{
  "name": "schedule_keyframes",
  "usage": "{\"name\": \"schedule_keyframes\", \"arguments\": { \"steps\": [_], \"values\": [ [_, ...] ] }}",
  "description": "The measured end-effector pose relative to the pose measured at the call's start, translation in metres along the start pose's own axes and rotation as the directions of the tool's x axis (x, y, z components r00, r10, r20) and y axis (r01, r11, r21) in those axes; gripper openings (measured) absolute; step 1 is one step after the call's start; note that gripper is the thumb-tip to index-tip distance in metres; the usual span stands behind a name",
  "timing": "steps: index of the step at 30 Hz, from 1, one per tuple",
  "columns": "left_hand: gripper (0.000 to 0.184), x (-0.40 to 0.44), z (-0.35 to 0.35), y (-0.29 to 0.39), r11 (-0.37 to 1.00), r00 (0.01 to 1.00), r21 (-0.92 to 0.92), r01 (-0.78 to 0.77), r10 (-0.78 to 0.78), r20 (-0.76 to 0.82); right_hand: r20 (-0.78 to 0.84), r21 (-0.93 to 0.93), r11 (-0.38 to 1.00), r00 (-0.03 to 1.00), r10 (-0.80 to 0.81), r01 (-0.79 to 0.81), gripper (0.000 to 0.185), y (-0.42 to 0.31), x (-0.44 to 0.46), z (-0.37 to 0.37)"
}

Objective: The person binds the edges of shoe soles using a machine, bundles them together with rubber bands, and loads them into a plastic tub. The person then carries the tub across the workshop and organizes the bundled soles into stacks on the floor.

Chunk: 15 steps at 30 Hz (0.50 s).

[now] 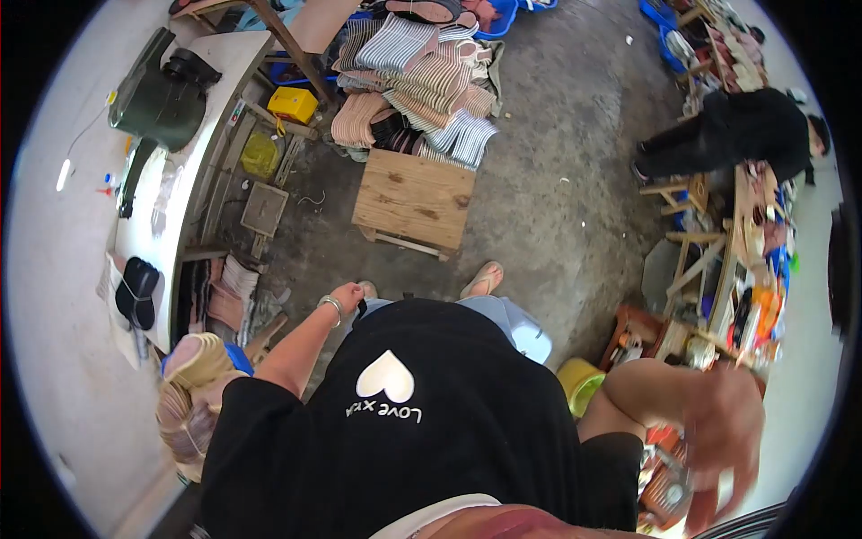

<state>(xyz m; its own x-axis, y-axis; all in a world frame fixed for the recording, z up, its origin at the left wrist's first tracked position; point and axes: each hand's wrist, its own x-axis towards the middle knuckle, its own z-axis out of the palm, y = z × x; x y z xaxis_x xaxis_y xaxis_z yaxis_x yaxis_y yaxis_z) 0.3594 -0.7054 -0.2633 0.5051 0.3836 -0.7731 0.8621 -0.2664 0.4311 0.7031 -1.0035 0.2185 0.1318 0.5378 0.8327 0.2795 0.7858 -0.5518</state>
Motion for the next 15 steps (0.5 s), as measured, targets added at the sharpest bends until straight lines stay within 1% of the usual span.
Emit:
{"name": "schedule_keyframes", "arguments": {
  "steps": [1,2,3,4,5,6,8,10,12,14,15],
  "values": [
    [0.036,0.002,0.01,0.023,0.999,0.997,-0.009,0.047,-0.046,0.06,0.111,0.121,0.992,0.993,-0.034,0.02,0.027,-0.014,0.012,-0.018],
    [0.036,0.001,0.019,0.041,0.995,0.988,-0.01,0.096,-0.094,0.123,0.157,0.043,0.998,0.986,-0.058,0.052,0.022,-0.023,0.019,-0.035],
    [0.036,0.008,0.033,0.049,0.968,0.967,0.126,-0.216,0.194,0.168,0.201,-0.038,0.995,0.976,-0.08,0.089,0.021,-0.03,0.025,-0.051],
    [0.036,0.021,0.051,0.058,0.972,0.971,0.126,-0.199,0.178,0.16,0.246,-0.123,0.984,0.965,-0.092,0.126,0.023,-0.033,0.03,-0.067],
    [0.035,0.035,0.072,0.072,0.951,0.971,0.204,-0.233,0.216,0.102,0.29,-0.204,0.965,0.951,-0.104,0.168,0.028,-0.037,0.034,-0.084],
    [0.034,0.045,0.09,0.091,0.922,0.965,0.284,-0.262,0.259,0.05,0.308,-0.21,0.962,0.945,-0.107,0.177,0.026,-0.038,0.037,-0.1],
    [0.032,0.035,0.088,0.178,0.956,0.96,0.119,-0.269,0.257,0.11,0.33,-0.171,0.971,0.939,-0.102,0.166,0.023,-0.04,0.038,-0.129],
    [0.03,0.06,0.106,0.226,0.932,0.928,0.117,-0.343,0.318,0.193,0.353,-0.154,0.974,0.93,-0.1,0.164,0.019,-0.039,0.039,-0.154],
    [0.028,0.098,0.131,0.252,0.827,0.822,0.092,-0.555,0.528,0.216,0.391,-0.128,0.977,0.914,-0.106,0.168,0.016,-0.038,0.044,-0.171],
    [0.026,0.104,0.129,0.305,0.794,0.816,0.2,-0.574,0.533,0.223,0.441,-0.089,0.981,0.889,-0.118,0.175,0.013,-0.034,0.049,-0.184],
    [0.027,0.112,0.131,0.322,0.758,0.79,0.223,-0.613,0.582,0.192,0.462,-0.058,0.981,0.876,-0.139,0.186,0.011,-0.033,0.055,-0.191]
  ]
}}
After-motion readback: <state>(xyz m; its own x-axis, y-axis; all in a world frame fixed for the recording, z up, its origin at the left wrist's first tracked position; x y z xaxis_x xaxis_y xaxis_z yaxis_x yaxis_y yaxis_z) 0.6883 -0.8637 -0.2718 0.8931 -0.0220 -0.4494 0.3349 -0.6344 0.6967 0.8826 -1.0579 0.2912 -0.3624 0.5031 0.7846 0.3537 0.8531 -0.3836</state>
